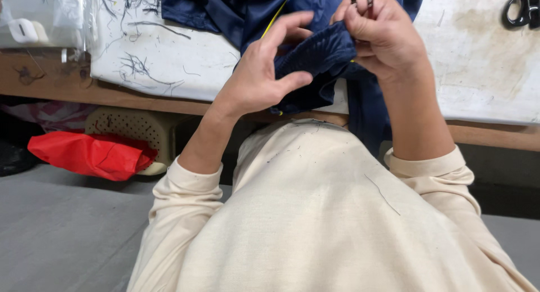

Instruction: The person trims loose threads and excess fabric from the elastic waistband and seams of a navy blue garment using small scissors. They repeatedly reposition the garment to access different areas and continue cutting until the end of the clip.

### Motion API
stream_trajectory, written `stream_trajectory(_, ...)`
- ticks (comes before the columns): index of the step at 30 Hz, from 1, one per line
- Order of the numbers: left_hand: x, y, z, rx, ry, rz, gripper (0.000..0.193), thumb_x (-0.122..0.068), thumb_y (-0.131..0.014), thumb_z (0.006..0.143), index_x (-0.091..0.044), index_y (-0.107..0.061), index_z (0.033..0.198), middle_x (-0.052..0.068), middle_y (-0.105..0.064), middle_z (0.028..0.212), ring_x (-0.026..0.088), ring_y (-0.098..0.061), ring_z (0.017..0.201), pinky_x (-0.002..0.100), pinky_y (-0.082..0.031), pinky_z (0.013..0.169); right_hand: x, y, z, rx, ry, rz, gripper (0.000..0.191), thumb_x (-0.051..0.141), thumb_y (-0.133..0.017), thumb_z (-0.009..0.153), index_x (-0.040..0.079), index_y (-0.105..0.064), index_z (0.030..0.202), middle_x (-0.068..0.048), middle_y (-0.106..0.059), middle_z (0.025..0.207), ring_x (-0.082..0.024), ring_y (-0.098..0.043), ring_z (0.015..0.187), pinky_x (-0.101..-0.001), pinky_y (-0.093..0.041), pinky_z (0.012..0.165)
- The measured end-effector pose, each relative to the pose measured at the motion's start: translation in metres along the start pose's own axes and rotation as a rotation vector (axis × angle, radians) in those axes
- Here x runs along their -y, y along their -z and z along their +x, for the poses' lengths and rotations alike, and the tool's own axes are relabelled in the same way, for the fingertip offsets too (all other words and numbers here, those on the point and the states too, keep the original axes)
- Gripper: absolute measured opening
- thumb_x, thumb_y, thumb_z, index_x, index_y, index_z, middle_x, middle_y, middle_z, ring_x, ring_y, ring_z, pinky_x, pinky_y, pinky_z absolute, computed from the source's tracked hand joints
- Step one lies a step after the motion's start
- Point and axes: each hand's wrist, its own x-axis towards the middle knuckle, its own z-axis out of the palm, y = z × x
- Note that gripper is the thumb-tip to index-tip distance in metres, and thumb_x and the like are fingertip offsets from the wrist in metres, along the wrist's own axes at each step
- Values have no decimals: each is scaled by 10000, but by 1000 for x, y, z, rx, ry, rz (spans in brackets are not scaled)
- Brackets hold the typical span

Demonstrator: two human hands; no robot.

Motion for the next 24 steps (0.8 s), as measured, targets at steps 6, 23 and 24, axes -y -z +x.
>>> stream_trajectory(6,-1,-4,14,55,40,-527,391,59,-741,965,-42,-614,1321,24,-638,1270,121,-623,1172,283,-518,1116,-12,-22,3,-114,-29,-84,119,181,-690,1066,65,-683,1038,66,-541,725,-3,-419,518,-160,-279,435)
stream_trajectory(23,-5,-3,25,21,265,-681,408,18,-779,832,39,-699,1232,114,-763,1048,130,-729,931,230,-555,921,4,-59,-39,-312,887,-1531,284,280,-739,1112,45,-662,972,-23,-545,719,-184,-450,607,-313,-317,582)
stream_trajectory(24,-5,-2,27,28,263,-669,409,10,-780,826,37,-703,1227,108,-765,1047,124,-729,930,217,-548,926,4,-58,-38,-290,894,-1522,291,281,-736,1112,41,-659,967,-24,-552,721,-183,-447,602,-312,-314,579)
